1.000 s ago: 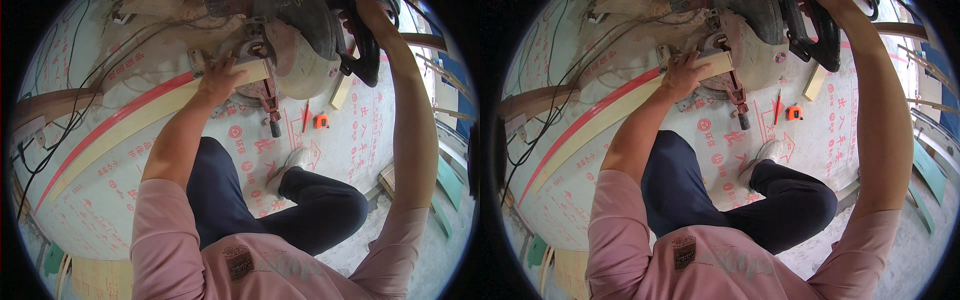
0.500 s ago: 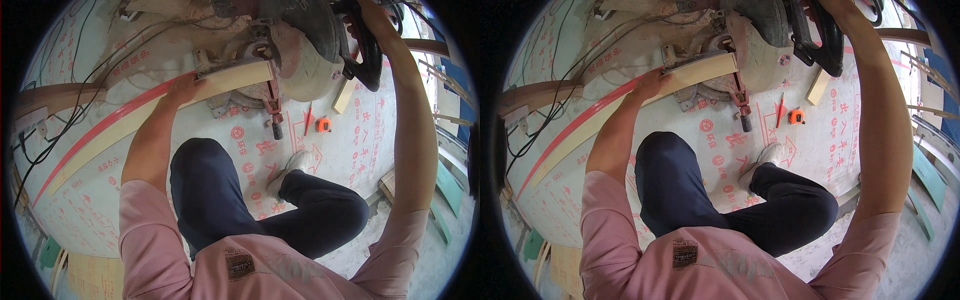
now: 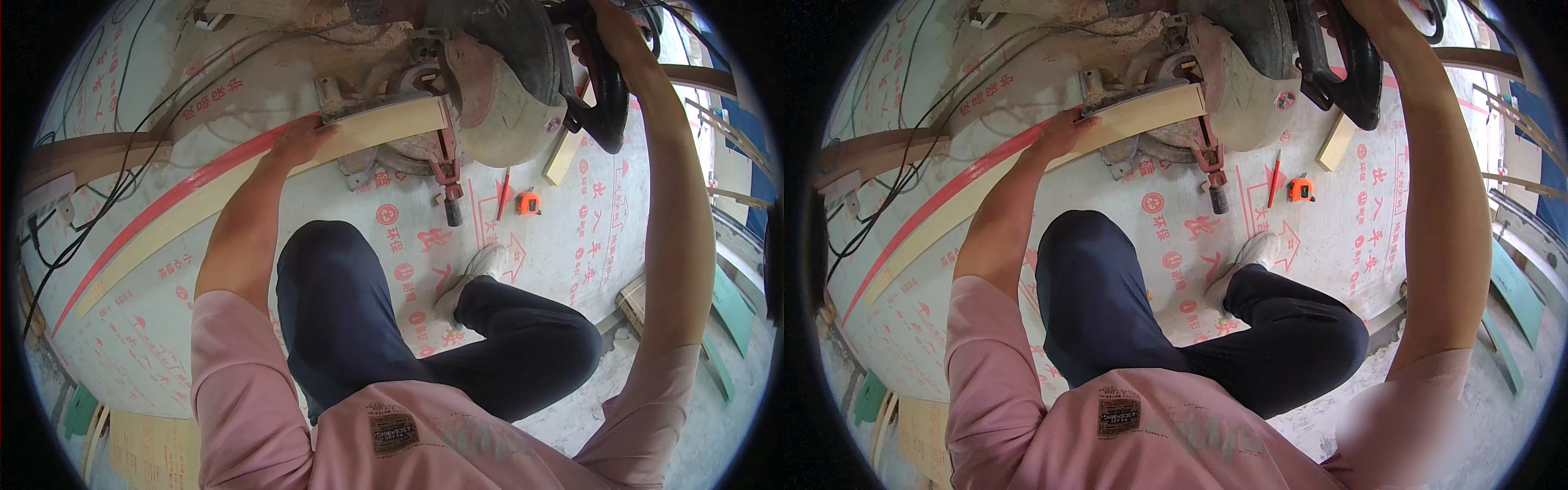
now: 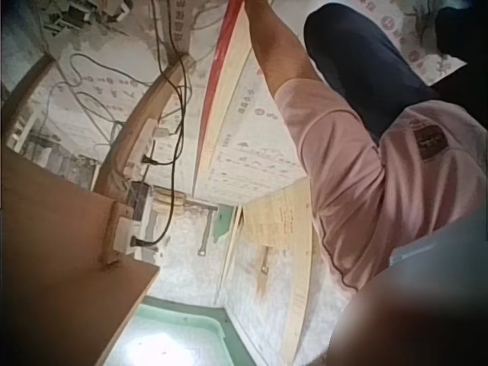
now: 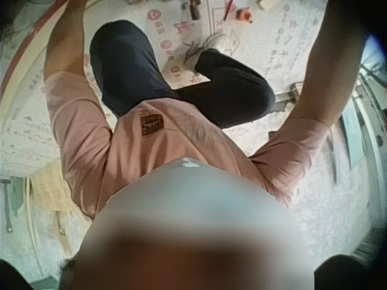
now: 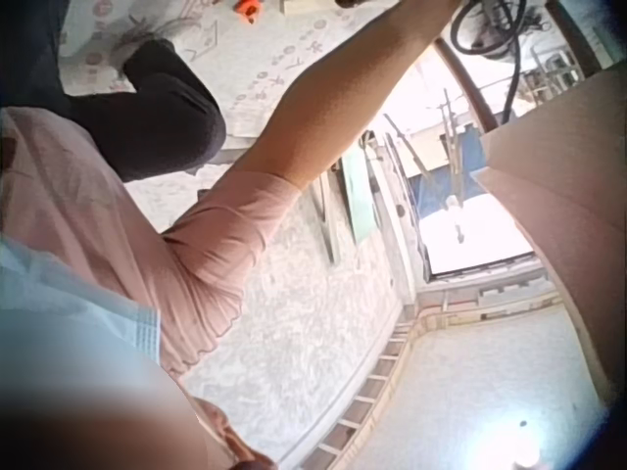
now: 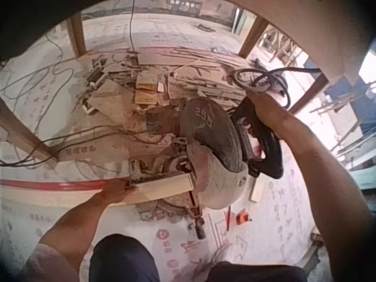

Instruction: Measuring and cutting wooden strips using a tape measure and a miter saw.

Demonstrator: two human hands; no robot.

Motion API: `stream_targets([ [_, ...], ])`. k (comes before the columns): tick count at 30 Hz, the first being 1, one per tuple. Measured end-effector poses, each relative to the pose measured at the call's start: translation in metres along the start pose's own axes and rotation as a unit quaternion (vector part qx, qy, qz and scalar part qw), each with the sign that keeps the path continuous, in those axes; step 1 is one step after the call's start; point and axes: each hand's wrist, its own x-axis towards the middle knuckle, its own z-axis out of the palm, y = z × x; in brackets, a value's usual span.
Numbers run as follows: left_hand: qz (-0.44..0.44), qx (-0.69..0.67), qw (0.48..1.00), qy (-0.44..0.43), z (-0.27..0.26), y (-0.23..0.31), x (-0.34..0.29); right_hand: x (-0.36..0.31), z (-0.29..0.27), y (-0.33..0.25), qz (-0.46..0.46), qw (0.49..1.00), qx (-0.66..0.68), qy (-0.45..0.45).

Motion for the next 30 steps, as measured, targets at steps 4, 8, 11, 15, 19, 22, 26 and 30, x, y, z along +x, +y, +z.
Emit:
stream_targets([
  [4,-0.012,0.004,1.0,0.011,0.002,-0.022,-0.005,0.038,0.099,0.001,0.15,0.731,-0.408,0.526],
  [8,0.013,0.02,0.999,0.028,0.0,-0.017,-0.003,0.025,0.063,0.0,0.135,0.747,-0.402,0.512],
  [11,-0.017,-0.005,1.0,0.008,0.0,-0.007,0.0,0.012,0.032,-0.001,0.013,1.0,-0.004,-0.002],
  [15,-0.125,0.189,0.966,0.121,-0.007,0.01,-0.014,0.031,0.086,0.003,0.129,0.752,-0.374,0.528],
  [19,0.039,0.147,0.937,0.314,0.003,0.061,-0.02,0.028,0.076,0.003,0.113,0.754,-0.371,0.53],
  [22,-0.058,-0.095,0.988,0.105,0.058,0.092,0.009,0.003,0.0,0.003,-0.052,0.998,-0.021,-0.021],
  [26,-0.249,-0.193,0.946,0.079,0.092,0.149,0.012,0.021,0.051,0.007,0.131,0.763,-0.406,0.485],
  [30,-0.148,0.067,0.96,0.226,0.093,0.14,0.024,0.023,0.069,0.006,0.123,0.767,-0.38,0.503],
])
